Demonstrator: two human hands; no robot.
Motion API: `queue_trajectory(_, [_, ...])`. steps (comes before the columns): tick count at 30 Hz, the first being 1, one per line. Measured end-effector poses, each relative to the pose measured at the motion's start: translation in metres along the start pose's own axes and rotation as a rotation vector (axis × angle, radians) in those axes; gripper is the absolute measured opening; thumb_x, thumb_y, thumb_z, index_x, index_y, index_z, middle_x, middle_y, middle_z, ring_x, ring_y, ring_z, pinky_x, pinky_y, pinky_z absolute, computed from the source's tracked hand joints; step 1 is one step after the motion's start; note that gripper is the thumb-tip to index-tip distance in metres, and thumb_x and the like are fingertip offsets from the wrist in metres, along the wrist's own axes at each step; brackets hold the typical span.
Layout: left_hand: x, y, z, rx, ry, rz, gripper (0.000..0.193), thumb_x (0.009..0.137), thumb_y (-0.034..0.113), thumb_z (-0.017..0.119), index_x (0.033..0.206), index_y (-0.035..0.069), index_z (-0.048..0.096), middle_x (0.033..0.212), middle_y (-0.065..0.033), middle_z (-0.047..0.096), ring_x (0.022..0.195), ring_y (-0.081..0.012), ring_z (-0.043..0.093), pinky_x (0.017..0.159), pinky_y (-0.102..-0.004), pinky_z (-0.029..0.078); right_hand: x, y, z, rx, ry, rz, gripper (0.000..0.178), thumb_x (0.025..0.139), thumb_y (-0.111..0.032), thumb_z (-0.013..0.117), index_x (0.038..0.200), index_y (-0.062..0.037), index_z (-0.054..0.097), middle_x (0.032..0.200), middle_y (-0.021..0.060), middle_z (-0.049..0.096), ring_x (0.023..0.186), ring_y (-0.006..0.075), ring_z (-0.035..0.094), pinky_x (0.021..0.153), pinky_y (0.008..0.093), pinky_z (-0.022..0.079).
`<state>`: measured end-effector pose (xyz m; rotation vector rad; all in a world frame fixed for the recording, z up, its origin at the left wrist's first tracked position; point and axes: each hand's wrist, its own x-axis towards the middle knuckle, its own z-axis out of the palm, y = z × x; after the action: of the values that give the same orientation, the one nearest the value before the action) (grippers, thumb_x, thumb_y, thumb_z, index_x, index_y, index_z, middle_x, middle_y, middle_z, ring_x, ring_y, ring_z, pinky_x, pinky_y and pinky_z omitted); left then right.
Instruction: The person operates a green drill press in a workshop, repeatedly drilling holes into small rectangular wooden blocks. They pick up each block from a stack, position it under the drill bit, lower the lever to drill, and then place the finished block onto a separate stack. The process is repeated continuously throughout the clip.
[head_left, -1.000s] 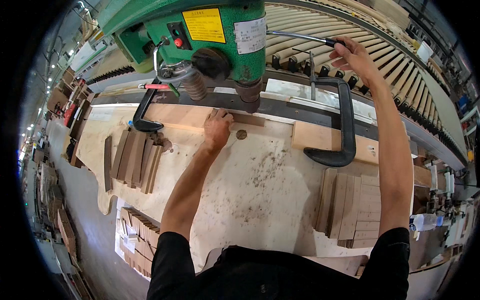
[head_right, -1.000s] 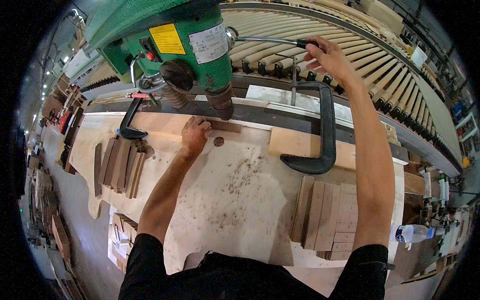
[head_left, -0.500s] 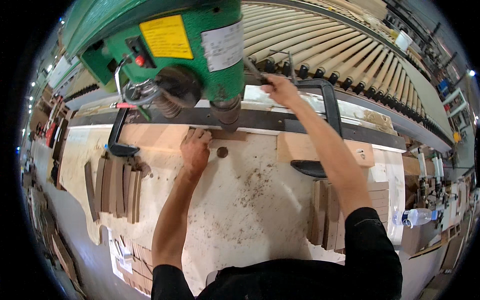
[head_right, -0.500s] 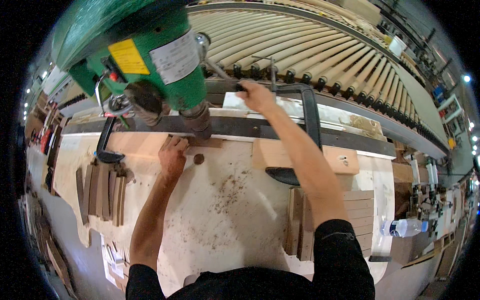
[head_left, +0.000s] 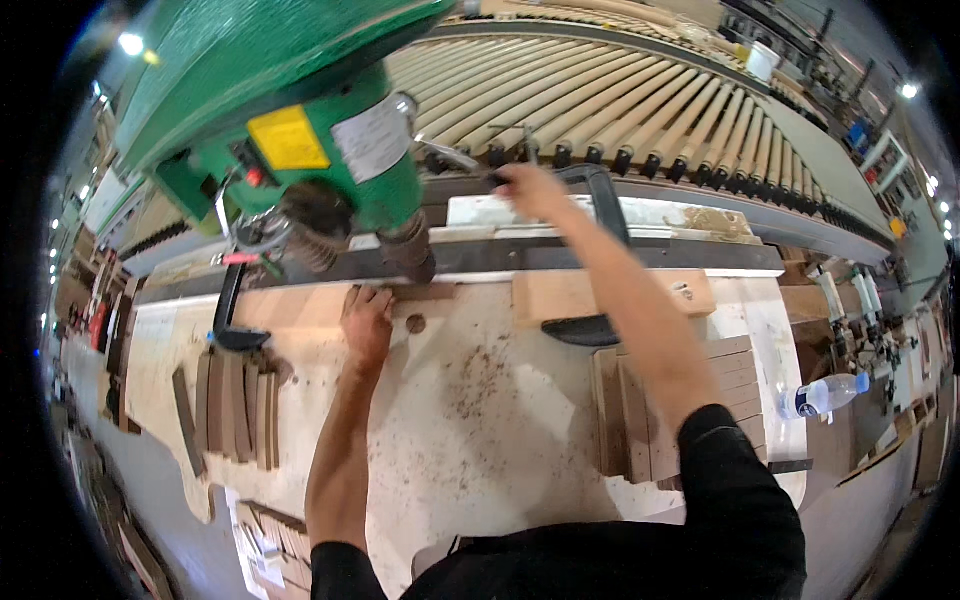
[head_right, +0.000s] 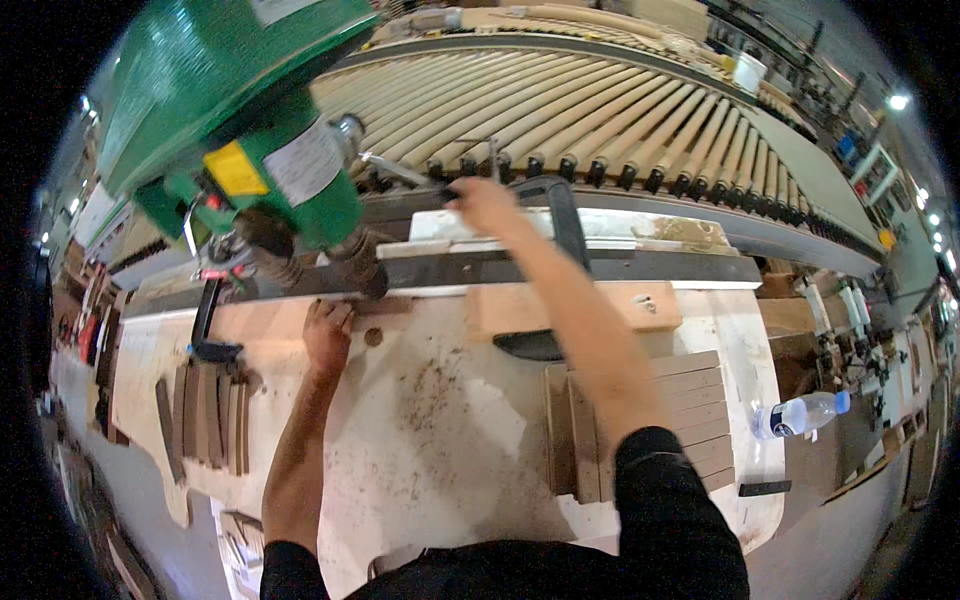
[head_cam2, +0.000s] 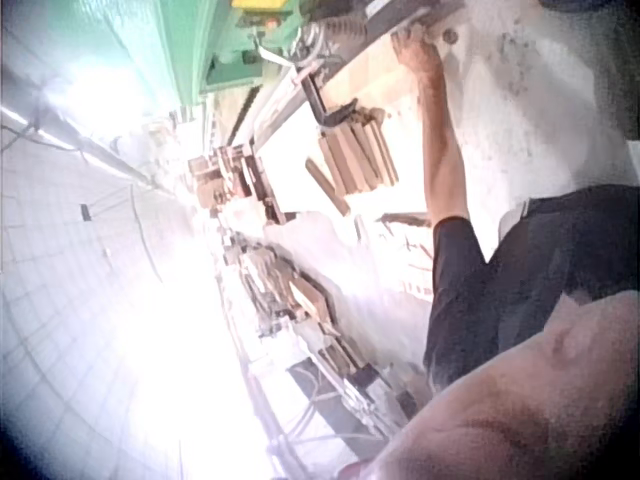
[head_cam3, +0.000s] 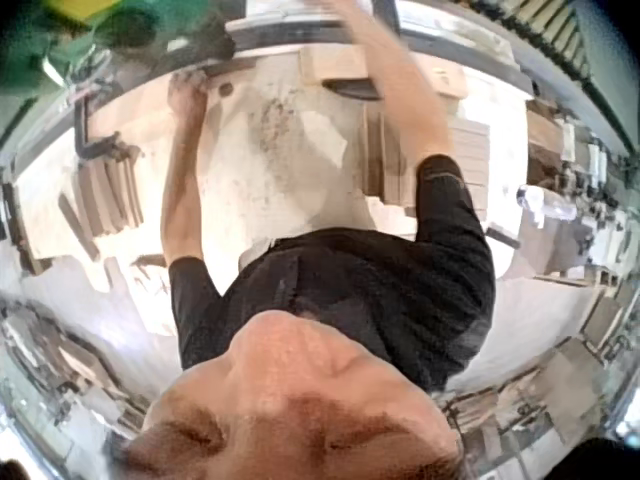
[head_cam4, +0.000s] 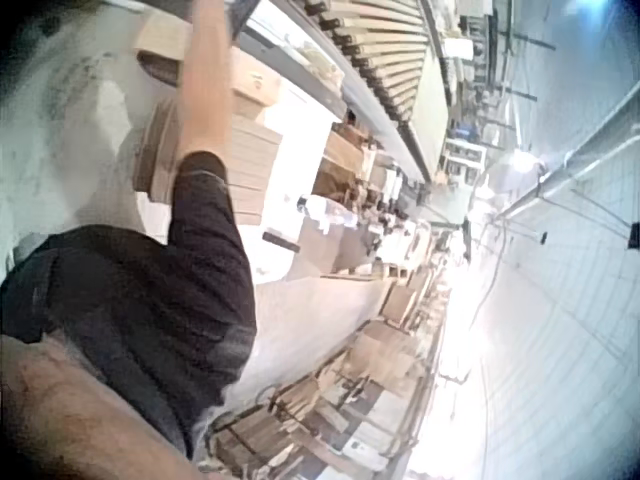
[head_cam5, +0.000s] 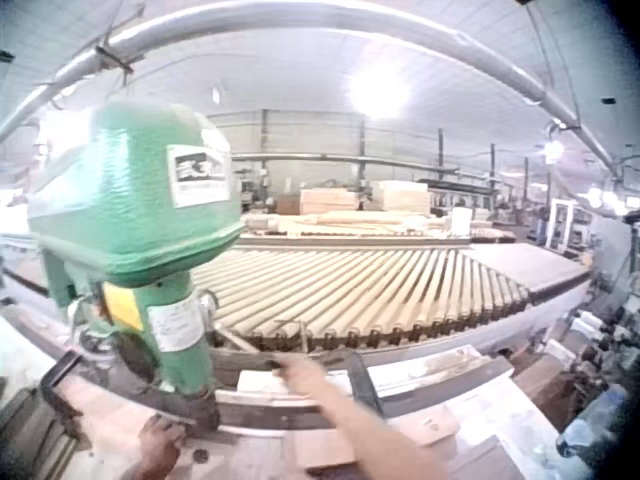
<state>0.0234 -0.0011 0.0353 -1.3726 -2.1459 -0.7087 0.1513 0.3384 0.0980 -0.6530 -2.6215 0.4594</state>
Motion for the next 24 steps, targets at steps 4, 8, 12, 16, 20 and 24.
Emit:
queue_trajectory(4, [-0.014, 0.006, 0.013, -0.05, 0.005, 0.006, 0.015, 0.075, 0.016, 0.074, 0.088, 0.009, 0.07, 0.091, -0.006, 0.062, 0.09, -0.029, 0.057, 0.078, -0.0397, 0.048, -0.025, 0.007, -0.098, 0.681, -0.079, 0.12, 0.047, 0.092, -0.024, 0.062, 0.132, -0.0024, 0.053, 0.097, 0.0131, 0.069, 0.081, 0.0158, 0.065, 0.072, 0.0331, 0.055])
queue_trajectory(8, [-0.013, 0.038, 0.014, 0.094, 0.104, -0.15, 0.028, 0.075, 0.025, 0.077, 0.095, 0.007, 0.069, 0.099, -0.0109, 0.06, 0.099, -0.0336, 0.055, 0.086, -0.0437, 0.046, -0.03, -0.026, -0.17, 0.54, 0.016, 0.014, 0.039, 0.1, -0.027, 0.05, 0.135, -0.0108, 0.052, 0.1, 0.0041, 0.069, 0.083, 0.0128, 0.067, 0.072, 0.0265, 0.053])
queue_trajectory(12, [-0.014, 0.03, 0.02, 0.053, 0.024, -0.339, 0.04, 0.074, 0.032, 0.079, 0.101, 0.003, 0.069, 0.1, -0.0158, 0.062, 0.105, -0.0363, 0.055, 0.093, -0.0463, 0.042, -0.027, -0.029, -0.175, 0.477, 0.034, 0.006, 0.039, 0.099, -0.03, 0.049, 0.134, -0.0132, 0.054, 0.099, 0.0041, 0.069, 0.082, 0.0117, 0.067, 0.071, 0.0274, 0.052])
queue_trajectory(16, [-0.007, 0.063, 0.032, -0.078, 0.031, -0.351, 0.037, 0.076, 0.032, 0.076, 0.094, 0.0, 0.069, 0.082, -0.0157, 0.064, 0.085, -0.0367, 0.061, 0.081, -0.0454, 0.046, -0.026, -0.024, -0.171, 0.515, 0.032, -0.01, 0.039, 0.099, -0.03, 0.049, 0.134, -0.0125, 0.053, 0.097, 0.0043, 0.069, 0.082, 0.0113, 0.067, 0.069, 0.0273, 0.052])
queue_trajectory(20, [-0.007, 0.054, 0.029, -0.201, 0.066, -0.3, 0.028, 0.074, 0.025, 0.078, 0.089, 0.002, 0.071, 0.078, -0.0134, 0.064, 0.074, -0.0339, 0.061, 0.07, -0.0435, 0.048, -0.025, -0.015, -0.159, 0.436, -0.007, -0.051, 0.043, 0.099, -0.031, 0.052, 0.134, -0.0057, 0.051, 0.096, 0.0058, 0.068, 0.081, 0.0118, 0.066, 0.071, 0.0274, 0.054])
queue_trajectory(24, [-0.011, 0.035, 0.041, -0.362, 0.078, -0.342, 0.022, 0.072, 0.015, 0.08, 0.088, 0.004, 0.071, 0.077, -0.0126, 0.064, 0.07, -0.0306, 0.062, 0.062, -0.0393, 0.049, -0.019, 0.015, -0.107, 0.521, -0.079, -0.007, 0.042, 0.092, -0.026, 0.063, 0.124, -0.0004, 0.058, 0.088, 0.0088, 0.065, 0.075, 0.0153, 0.063, 0.072, 0.0313, 0.053])
